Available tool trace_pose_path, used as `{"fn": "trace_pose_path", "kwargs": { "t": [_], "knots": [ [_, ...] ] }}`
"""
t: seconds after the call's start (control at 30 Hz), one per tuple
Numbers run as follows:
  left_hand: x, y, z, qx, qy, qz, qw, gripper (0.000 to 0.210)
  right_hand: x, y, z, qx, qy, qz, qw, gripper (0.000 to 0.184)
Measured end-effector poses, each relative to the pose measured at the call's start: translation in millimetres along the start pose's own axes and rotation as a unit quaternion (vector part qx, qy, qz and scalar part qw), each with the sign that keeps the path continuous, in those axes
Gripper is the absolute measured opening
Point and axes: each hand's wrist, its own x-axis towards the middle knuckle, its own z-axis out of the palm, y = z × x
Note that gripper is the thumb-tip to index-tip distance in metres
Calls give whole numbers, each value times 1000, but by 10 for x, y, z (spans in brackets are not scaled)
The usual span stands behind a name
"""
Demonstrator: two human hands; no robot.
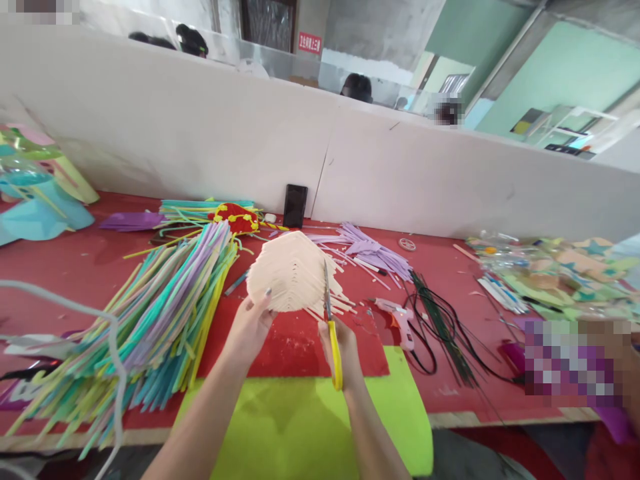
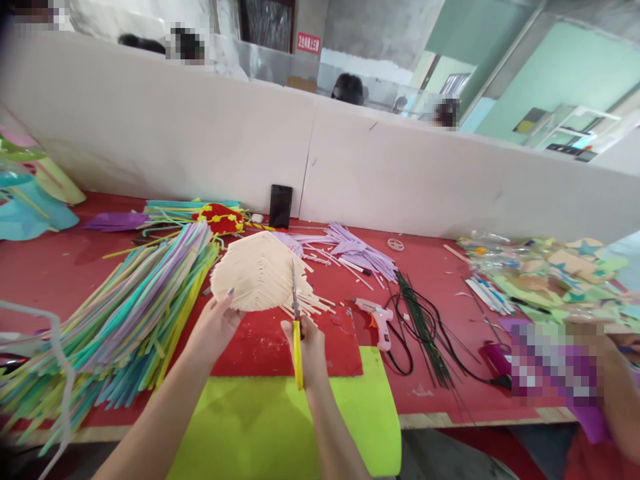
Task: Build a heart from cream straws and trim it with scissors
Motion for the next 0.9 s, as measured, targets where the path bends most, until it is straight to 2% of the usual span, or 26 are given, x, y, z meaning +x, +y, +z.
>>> {"fn": "trace_pose_path", "kwargs": {
  "t": [0.13,0.27,0.43,0.53,0.63,0.9],
  "knots": [
    [-68,-196,101,-54,24,8,998,46,-5,18,32,-30,1,-1,1000,48],
    [-84,-291,245,-61,29,25,997,44,-9,26,39,-21,-7,-5,1000,47],
    [-52,-261,388,-75,67,60,993,51,-1,73,42,66,-93,-29,993,51],
    [-40,-226,384,-65,60,62,994,56,-1,113,38,113,-143,-43,982,62],
    [-39,-218,344,-55,60,52,995,57,-8,125,28,125,-165,-44,977,65],
    [-31,-219,307,-22,57,43,997,49,-21,0,-6,110,-160,-25,981,68]
  ]
}}
